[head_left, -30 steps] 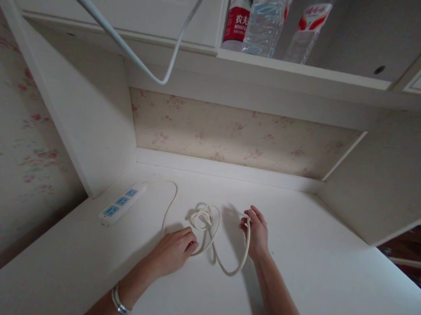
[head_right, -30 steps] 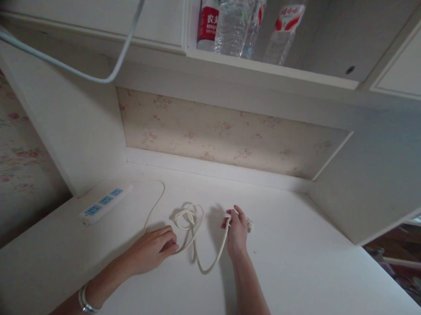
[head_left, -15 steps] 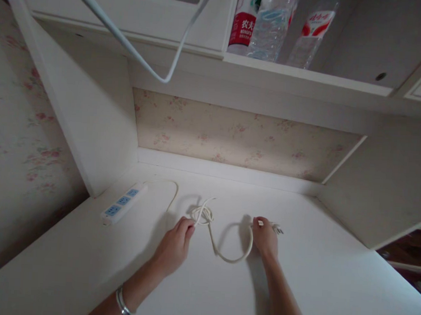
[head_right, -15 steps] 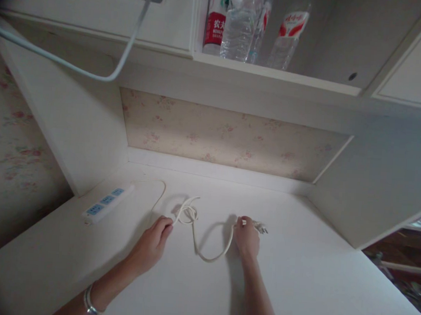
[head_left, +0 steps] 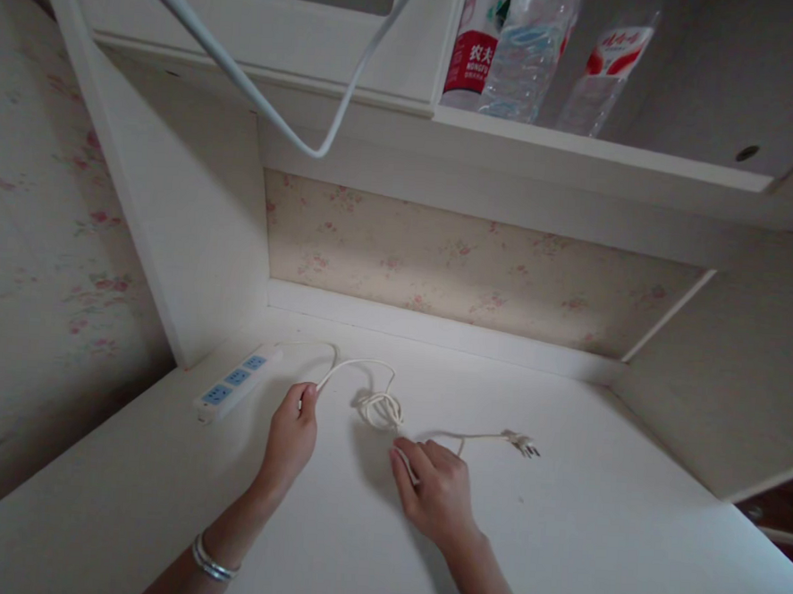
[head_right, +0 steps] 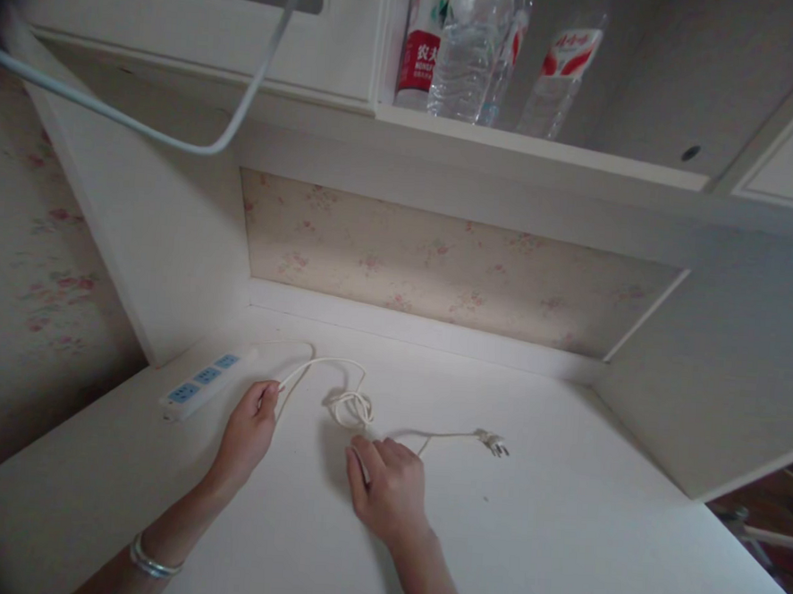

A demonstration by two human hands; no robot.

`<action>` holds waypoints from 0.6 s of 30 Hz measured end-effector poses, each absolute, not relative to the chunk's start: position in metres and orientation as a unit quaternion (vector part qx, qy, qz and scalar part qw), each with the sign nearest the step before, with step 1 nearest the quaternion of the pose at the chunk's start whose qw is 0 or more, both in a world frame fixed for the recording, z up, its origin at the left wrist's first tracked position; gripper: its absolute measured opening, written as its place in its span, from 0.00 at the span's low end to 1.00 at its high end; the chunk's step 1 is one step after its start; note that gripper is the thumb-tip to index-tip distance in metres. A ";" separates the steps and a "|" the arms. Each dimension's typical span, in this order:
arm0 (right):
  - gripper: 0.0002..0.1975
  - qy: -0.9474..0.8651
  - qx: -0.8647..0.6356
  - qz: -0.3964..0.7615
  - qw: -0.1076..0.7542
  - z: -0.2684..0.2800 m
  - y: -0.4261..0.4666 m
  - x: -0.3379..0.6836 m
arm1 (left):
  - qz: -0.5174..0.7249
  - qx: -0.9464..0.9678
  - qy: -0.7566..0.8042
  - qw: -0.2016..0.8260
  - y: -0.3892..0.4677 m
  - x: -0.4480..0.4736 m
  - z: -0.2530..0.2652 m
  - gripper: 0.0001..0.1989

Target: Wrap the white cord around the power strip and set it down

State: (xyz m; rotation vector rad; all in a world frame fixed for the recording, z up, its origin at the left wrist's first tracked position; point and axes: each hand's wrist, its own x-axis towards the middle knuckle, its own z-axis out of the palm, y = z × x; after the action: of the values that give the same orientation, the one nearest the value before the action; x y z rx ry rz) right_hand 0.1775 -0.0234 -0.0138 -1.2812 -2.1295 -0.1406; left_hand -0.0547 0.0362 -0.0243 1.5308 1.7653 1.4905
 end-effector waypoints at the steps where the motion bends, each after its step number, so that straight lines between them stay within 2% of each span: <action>1: 0.12 -0.814 -0.511 -0.043 0.272 -0.014 -0.023 0.174 | 0.520 0.542 0.637 0.171 0.039 -0.058 -0.024 0.15; 5: 0.20 -0.803 -0.582 0.005 0.127 -0.017 -0.016 0.179 | 0.460 0.585 0.665 0.069 0.040 -0.070 -0.020 0.12; 8: 0.14 -0.801 -0.593 0.021 0.078 -0.019 -0.008 0.192 | 0.365 0.626 0.689 -0.020 0.033 -0.072 -0.014 0.15; 10: 0.12 -0.790 -0.610 0.002 0.064 -0.021 -0.003 0.200 | 0.313 0.634 0.705 -0.057 0.029 -0.073 -0.010 0.16; 18: 0.16 -0.658 -0.746 -0.068 0.082 -0.034 0.009 0.216 | 0.249 0.652 0.702 -0.141 0.027 -0.077 -0.007 0.20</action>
State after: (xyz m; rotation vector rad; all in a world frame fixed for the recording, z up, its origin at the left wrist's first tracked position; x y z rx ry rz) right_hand 0.2158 0.0086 -0.0335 -2.2277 -1.9639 -0.2038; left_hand -0.0769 0.0272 -0.0073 2.2571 2.4276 0.8633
